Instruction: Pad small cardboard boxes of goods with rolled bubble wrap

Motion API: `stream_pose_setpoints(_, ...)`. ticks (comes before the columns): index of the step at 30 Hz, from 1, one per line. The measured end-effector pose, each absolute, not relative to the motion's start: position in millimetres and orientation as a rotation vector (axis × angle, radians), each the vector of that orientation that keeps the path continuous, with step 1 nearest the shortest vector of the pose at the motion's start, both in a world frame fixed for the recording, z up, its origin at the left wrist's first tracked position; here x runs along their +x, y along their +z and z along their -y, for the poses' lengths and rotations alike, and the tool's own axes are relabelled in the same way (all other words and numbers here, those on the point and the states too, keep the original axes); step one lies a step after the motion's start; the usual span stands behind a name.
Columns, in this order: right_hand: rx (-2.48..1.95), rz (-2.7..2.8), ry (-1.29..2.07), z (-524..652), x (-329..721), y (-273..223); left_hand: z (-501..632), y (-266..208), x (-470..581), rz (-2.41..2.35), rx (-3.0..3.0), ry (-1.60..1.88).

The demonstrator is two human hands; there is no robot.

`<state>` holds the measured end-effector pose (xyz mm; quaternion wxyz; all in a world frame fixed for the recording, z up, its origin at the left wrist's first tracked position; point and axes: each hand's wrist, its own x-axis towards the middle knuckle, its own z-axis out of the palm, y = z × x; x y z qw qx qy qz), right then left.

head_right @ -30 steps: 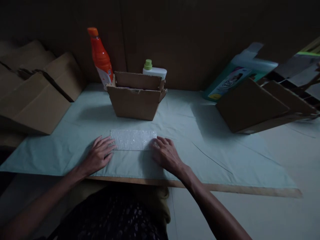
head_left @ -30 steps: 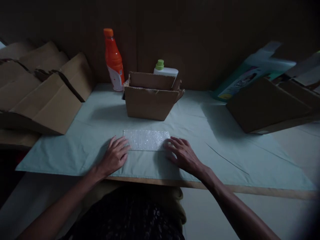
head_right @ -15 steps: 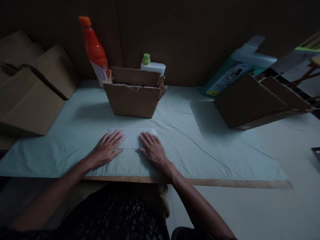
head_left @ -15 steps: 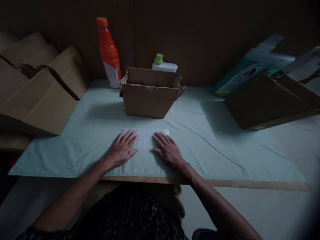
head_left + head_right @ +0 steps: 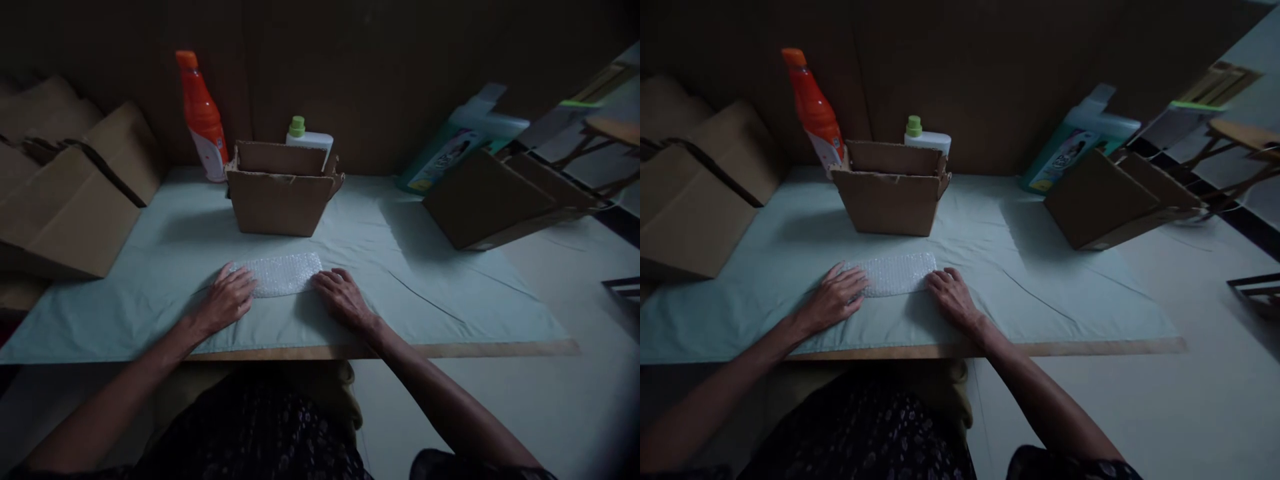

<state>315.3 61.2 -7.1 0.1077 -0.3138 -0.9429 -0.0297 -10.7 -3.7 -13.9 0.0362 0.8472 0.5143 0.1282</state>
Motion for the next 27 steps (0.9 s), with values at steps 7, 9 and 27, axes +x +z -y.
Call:
stream_pose_setpoints(7, -0.908, 2.892, -0.068, -69.8, 312.9, 3.8, 19.6, -12.3, -3.6, -1.63, 2.694, 0.445)
stream_pose_setpoints(9, -0.915, 2.923, -0.079, -72.4, 307.9, 7.7, 18.8, -12.4, 3.3, -1.625, 2.7, 0.481)
stream_pose_setpoints(27, -1.375, 2.245, 0.485, -104.2, 301.2, 37.0, -16.8, 14.7, -8.4, -1.848, 1.758, 0.954)
